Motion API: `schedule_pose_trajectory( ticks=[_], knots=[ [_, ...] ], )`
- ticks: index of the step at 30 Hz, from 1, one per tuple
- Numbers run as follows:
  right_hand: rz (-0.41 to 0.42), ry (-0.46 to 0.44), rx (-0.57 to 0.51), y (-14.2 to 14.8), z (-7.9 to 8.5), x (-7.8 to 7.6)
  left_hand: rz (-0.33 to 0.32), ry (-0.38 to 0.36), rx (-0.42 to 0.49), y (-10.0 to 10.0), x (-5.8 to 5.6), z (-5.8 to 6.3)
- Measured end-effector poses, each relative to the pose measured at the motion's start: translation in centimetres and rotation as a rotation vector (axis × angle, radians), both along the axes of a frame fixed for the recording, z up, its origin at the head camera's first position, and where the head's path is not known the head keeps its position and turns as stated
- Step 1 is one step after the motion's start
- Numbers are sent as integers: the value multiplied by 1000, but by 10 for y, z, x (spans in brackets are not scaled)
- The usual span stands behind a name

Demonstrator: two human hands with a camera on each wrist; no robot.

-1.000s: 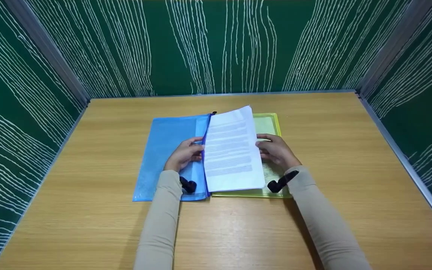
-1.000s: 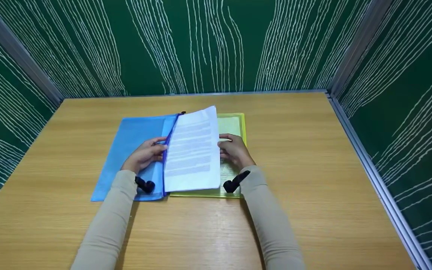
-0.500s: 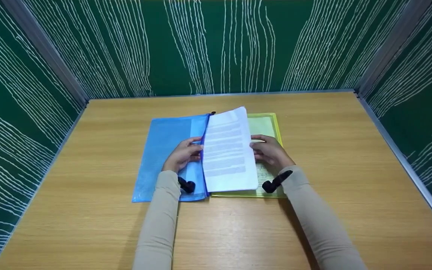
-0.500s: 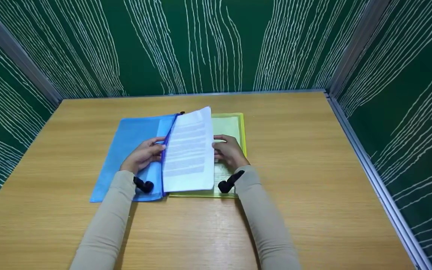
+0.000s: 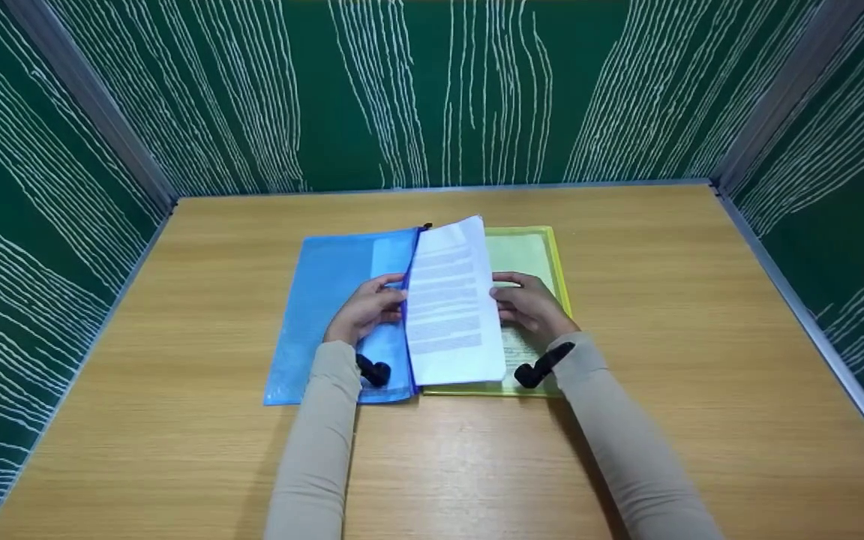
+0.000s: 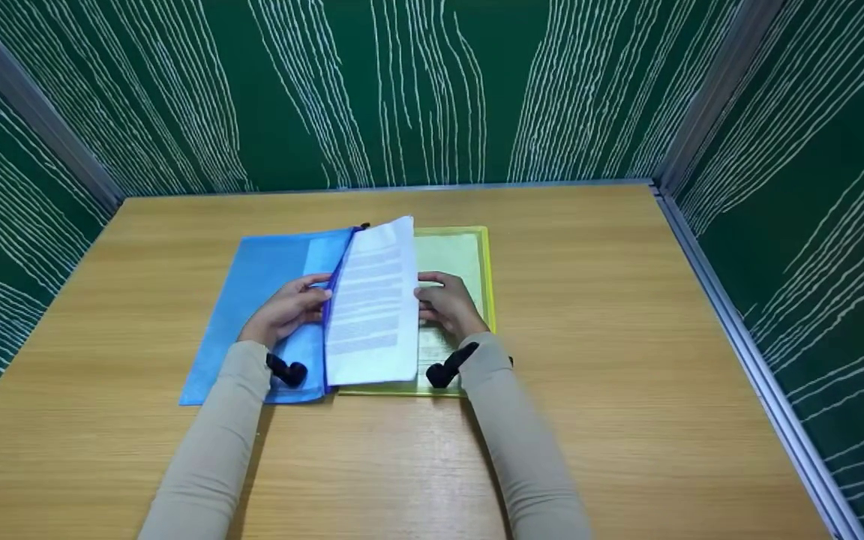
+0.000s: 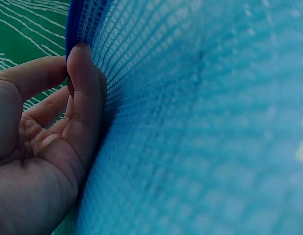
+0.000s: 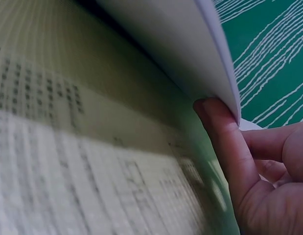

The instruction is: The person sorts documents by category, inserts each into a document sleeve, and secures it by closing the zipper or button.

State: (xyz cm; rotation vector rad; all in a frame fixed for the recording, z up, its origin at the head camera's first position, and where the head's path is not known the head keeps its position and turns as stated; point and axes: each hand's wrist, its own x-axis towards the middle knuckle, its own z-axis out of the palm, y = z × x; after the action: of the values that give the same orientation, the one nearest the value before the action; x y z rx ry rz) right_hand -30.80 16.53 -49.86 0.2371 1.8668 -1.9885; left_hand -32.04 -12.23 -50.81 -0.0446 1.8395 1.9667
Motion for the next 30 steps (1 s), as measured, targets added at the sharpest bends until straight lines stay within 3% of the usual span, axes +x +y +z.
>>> schedule_pose_trajectory(
  ticks=[15, 23, 30],
  knots=[
    [-5, -26, -3, -23, 0, 1, 15, -14, -9, -1, 1, 1],
    [23, 9, 0, -33, -2, 0, 2, 3, 13, -1, 3, 1],
    [-3, 14, -28, -40, -3, 0, -1, 2, 8, -1, 4, 1]
  ],
)
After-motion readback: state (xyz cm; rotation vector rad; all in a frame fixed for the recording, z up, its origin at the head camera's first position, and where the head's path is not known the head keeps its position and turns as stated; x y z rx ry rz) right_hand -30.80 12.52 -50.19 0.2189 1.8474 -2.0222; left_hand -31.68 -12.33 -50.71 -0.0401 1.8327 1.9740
